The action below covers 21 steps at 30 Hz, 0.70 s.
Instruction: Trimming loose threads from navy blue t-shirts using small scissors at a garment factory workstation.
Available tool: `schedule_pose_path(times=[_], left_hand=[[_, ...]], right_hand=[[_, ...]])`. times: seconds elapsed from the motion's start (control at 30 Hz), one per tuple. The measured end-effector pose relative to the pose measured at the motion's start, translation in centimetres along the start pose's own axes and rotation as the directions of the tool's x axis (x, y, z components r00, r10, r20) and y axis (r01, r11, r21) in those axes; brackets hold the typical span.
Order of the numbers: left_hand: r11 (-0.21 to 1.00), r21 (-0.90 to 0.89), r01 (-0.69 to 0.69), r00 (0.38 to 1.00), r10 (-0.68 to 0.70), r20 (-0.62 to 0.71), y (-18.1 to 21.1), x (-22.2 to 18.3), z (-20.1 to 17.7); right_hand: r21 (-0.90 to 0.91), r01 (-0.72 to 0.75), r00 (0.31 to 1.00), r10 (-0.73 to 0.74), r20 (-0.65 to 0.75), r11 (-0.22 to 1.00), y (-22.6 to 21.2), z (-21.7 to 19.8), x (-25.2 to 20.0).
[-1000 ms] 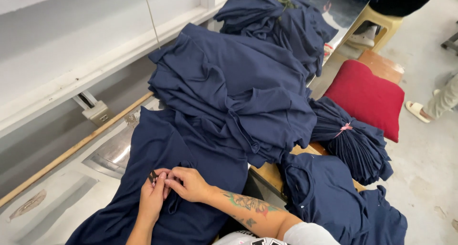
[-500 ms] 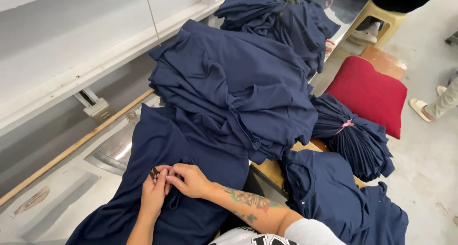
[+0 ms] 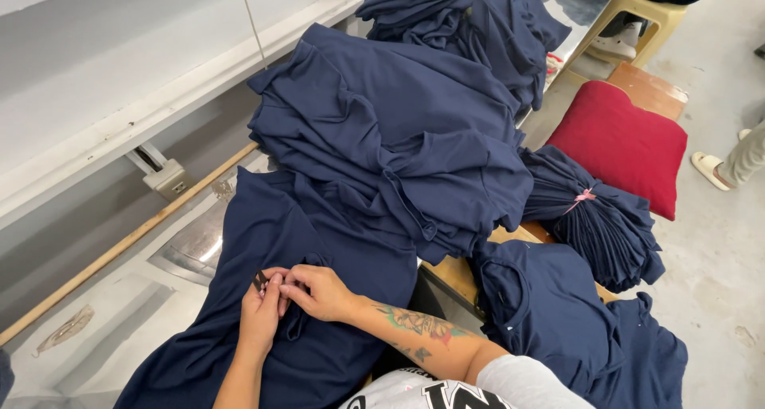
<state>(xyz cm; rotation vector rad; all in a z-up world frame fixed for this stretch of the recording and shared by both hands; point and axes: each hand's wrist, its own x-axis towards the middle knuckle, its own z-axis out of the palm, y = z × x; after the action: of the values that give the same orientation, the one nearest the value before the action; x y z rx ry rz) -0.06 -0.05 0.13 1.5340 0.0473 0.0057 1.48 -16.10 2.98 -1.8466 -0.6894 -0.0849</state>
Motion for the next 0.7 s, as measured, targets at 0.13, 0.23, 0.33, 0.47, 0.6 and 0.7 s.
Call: schedule_pose_path(times=[0.13,0.23,0.33,0.47,0.6,0.7], left_hand=[[1.000,0.008,0.007,1.000,-0.007,-0.002,0.6,-0.1,0.2],[1.000,0.017,0.001,1.000,-0.001,-0.006,0.7,-0.1,0.2],[1.000,0.024,0.002,1.000,-0.002,-0.010,0.6,-0.2,0.1],[1.000,0.021,0.023,1.000,-0.023,-0.001,0.8,-0.2,0.1],[1.000,-0.001,0.005,1.000,-0.005,0.013,0.4,-0.1,0.1],[0.998,0.048,-0.044,0.999,0.045,-0.023,-0.5,0.2,0.0]], right_hand=[[-0.009,0.000,1.000,0.000,0.005,1.000,-0.1,0.0,0.0],[-0.005,0.011,1.000,-0.011,0.004,1.000,-0.1,0.0,0.1],[0.004,-0.004,1.000,0.004,0.008,1.000,0.0,0.1,-0.1],[-0.005,0.002,1.000,-0.002,0.000,1.000,0.0,0.1,0.0],[-0.022,0.017,1.000,-0.017,-0.004,1.000,0.1,0.2,0.0],[-0.037,0.040,0.999,-0.040,-0.010,0.999,0.1,0.2,0.0]])
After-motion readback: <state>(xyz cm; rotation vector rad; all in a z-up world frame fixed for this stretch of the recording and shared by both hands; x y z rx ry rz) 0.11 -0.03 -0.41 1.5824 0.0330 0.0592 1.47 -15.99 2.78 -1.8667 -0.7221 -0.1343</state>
